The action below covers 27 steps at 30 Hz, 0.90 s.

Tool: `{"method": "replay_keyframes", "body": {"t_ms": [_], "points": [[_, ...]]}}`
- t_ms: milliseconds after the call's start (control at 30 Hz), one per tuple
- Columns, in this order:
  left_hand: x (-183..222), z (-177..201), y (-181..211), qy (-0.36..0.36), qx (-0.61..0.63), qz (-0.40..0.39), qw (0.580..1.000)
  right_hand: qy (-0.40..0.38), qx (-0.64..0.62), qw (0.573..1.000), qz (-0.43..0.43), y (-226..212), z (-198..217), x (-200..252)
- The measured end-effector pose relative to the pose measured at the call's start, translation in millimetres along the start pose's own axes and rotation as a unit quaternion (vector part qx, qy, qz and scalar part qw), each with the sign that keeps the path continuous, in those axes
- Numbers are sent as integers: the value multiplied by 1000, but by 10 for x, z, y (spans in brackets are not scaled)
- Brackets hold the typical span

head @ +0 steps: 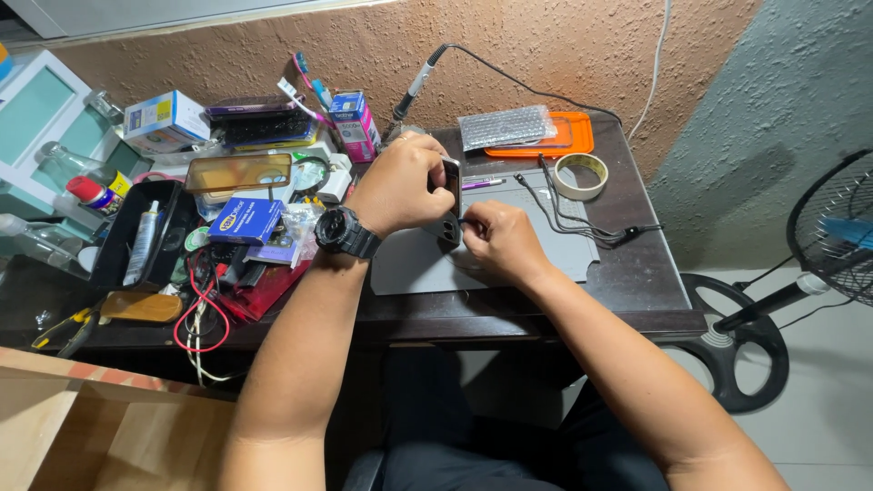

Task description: Using a prying tool to carefully remove the back cover of a smartphone on a repair bench.

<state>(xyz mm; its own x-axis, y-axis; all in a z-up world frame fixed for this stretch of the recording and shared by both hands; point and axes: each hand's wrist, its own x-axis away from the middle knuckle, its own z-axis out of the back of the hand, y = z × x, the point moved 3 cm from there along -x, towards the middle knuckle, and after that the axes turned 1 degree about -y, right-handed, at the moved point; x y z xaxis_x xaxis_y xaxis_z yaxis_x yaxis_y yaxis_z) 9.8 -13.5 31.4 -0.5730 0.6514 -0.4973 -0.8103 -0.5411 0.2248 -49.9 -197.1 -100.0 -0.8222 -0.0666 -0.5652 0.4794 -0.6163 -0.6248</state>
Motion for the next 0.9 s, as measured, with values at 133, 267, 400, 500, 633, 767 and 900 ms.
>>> {"method": "replay_keyframes", "body": {"t_ms": [133,267,400,500,633,767,900], "points": [[3,8,5,0,1,-1,1000,-10,-3,1000,-8,-24,25,-1],[12,34,23,-4,5,-1,1000,-15,-3,1000,-15,-25,16,6],[19,44,30,-1,4,-10,1000,-30,-11,999,-28,-31,14,10],[29,23,9,2,8,-10,1000,-37,-14,999,-28,-21,15,12],[32,47,16,4,9,-13,1000,-42,-15,998,-32,-31,22,10],[17,8,7,7,2,-10,1000,-46,-6,998,-34,5,12,28],[11,-34,-38,22,-10,-8,1000,-56,0,998,-42,41,26,35]]}}
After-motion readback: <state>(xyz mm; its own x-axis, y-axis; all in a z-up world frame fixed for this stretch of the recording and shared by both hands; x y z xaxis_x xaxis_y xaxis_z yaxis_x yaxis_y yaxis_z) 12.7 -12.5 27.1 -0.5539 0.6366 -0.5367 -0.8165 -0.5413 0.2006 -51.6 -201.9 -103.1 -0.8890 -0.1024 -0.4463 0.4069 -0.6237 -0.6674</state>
